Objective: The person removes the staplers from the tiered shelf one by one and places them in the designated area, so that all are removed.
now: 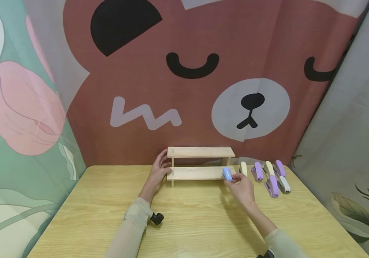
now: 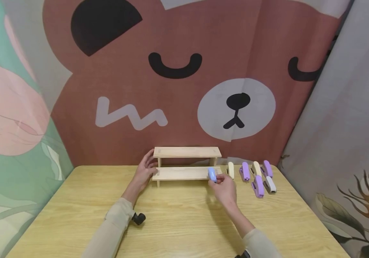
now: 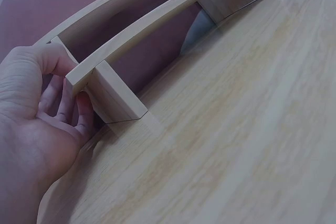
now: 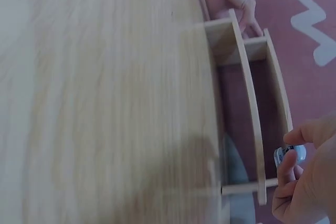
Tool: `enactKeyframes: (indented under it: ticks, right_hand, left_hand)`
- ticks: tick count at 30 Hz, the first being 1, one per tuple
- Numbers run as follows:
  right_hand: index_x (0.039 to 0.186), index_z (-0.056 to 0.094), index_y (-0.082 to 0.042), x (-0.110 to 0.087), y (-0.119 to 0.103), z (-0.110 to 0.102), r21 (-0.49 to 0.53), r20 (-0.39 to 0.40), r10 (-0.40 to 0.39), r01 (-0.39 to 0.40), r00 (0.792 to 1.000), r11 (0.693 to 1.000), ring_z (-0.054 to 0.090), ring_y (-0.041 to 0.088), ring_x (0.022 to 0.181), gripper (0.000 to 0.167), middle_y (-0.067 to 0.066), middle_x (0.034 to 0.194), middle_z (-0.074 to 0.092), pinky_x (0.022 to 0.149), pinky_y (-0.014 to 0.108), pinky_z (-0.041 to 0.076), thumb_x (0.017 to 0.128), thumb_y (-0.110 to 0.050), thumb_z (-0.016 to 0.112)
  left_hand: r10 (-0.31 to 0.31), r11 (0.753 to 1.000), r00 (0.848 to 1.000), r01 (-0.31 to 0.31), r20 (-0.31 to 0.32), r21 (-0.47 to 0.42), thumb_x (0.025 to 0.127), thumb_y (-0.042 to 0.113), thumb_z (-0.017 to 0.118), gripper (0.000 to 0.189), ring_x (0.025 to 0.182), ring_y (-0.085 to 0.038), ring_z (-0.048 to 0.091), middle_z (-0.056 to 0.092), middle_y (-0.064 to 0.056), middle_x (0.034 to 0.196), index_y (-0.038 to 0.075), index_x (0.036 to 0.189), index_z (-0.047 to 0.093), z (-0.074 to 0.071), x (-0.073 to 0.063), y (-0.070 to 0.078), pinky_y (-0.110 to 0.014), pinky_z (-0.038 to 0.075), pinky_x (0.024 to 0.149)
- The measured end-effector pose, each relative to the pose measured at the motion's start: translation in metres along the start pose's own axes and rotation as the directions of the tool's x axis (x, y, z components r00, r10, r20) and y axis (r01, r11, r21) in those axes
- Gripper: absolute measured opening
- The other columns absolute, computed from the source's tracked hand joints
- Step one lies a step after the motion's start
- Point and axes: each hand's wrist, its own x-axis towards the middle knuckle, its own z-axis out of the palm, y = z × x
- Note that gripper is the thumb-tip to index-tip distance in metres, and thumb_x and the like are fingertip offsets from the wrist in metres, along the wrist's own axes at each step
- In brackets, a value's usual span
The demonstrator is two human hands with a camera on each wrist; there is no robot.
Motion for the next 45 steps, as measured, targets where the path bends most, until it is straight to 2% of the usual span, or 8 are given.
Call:
enactKeyframes:
  ticks: [10, 16, 19, 23, 30, 37, 45]
  right_hand:
    - [0.109, 0.067, 0.007, 0.001, 0.028, -0.030, -0.077, -0.040, 0.010, -0.013, 0.999, 0.997, 0.059, 0.026, 0.079, 0.036, 0.015, 0.093, 0.065, 0.068, 0.034, 0.045, 0.085, -0.017, 0.079]
    - [0.106, 0.068, 0.009, 0.004, 0.049, -0.043, -0.111, -0.070, -0.018, 0.010, 0.997, 0.994, 0.059, 0.025, 0.078, 0.033, 0.016, 0.090, 0.066, 0.067, 0.032, 0.046, 0.084, -0.013, 0.079]
    - [0.105, 0.068, 0.009, 0.005, 0.057, -0.048, -0.134, -0.080, -0.016, 0.005, 0.997, 0.991, 0.059, 0.024, 0.077, 0.032, 0.016, 0.089, 0.067, 0.067, 0.032, 0.046, 0.085, -0.014, 0.079]
    - [0.108, 0.067, 0.010, 0.008, 0.066, -0.057, -0.127, -0.059, 0.011, -0.018, 0.998, 0.992, 0.060, 0.022, 0.077, 0.037, 0.016, 0.091, 0.068, 0.067, 0.031, 0.046, 0.087, -0.018, 0.079]
    - [0.112, 0.062, 0.011, 0.010, 0.077, -0.066, -0.050, 0.011, 0.129, -0.129, 0.992, 0.990, 0.061, 0.018, 0.063, 0.039, 0.016, 0.088, 0.066, 0.052, 0.029, 0.049, 0.089, -0.017, 0.076]
    - [0.110, 0.063, 0.015, 0.013, 0.084, -0.071, -0.051, 0.011, 0.129, -0.129, 0.992, 0.990, 0.062, 0.020, 0.056, 0.039, 0.015, 0.075, 0.066, 0.048, 0.030, 0.047, 0.087, -0.014, 0.075]
    - [0.107, 0.064, 0.014, 0.014, 0.086, -0.076, -0.063, 0.024, 0.143, -0.142, 0.989, 0.988, 0.062, 0.019, 0.054, 0.036, 0.014, 0.072, 0.066, 0.047, 0.029, 0.046, 0.087, -0.014, 0.074]
  left_hand:
    - [0.020, 1.000, 1.000, -0.020, 0.010, 0.007, 0.076, -0.022, 0.057, 0.098, 0.123, -0.034, 0.049, 0.046, -0.004, 0.149, 0.033, 0.155, 0.041, 0.001, 0.001, -0.003, -0.027, 0.049, 0.067]
    - [0.025, 1.000, 0.999, -0.025, 0.019, 0.000, 0.077, -0.023, 0.056, 0.097, 0.125, -0.036, 0.047, 0.044, -0.007, 0.151, 0.032, 0.156, 0.040, -0.001, 0.002, -0.004, -0.027, 0.050, 0.068]
    - [0.021, 1.000, 1.000, -0.021, 0.004, 0.004, 0.077, -0.022, 0.057, 0.097, 0.123, -0.034, 0.049, 0.045, -0.005, 0.150, 0.033, 0.155, 0.041, -0.002, 0.000, -0.004, -0.027, 0.050, 0.067]
    - [0.017, 1.000, 1.000, -0.017, -0.007, 0.009, 0.077, -0.022, 0.058, 0.097, 0.122, -0.033, 0.050, 0.046, -0.004, 0.150, 0.034, 0.155, 0.042, -0.001, -0.001, -0.003, -0.028, 0.050, 0.067]
    - [0.010, 1.000, 1.000, -0.010, -0.015, 0.011, 0.076, -0.021, 0.058, 0.097, 0.123, -0.031, 0.050, 0.047, -0.001, 0.149, 0.034, 0.155, 0.042, -0.001, -0.001, 0.001, -0.028, 0.051, 0.069]
    - [0.006, 1.000, 1.000, -0.006, -0.012, 0.005, 0.077, -0.022, 0.058, 0.097, 0.124, -0.031, 0.050, 0.047, -0.001, 0.149, 0.033, 0.155, 0.042, 0.000, -0.002, 0.001, -0.029, 0.051, 0.070]
    - [0.009, 1.000, 1.000, -0.009, 0.000, -0.014, 0.077, -0.023, 0.057, 0.097, 0.124, -0.034, 0.049, 0.047, -0.003, 0.149, 0.035, 0.154, 0.043, 0.003, -0.002, -0.001, -0.029, 0.051, 0.069]
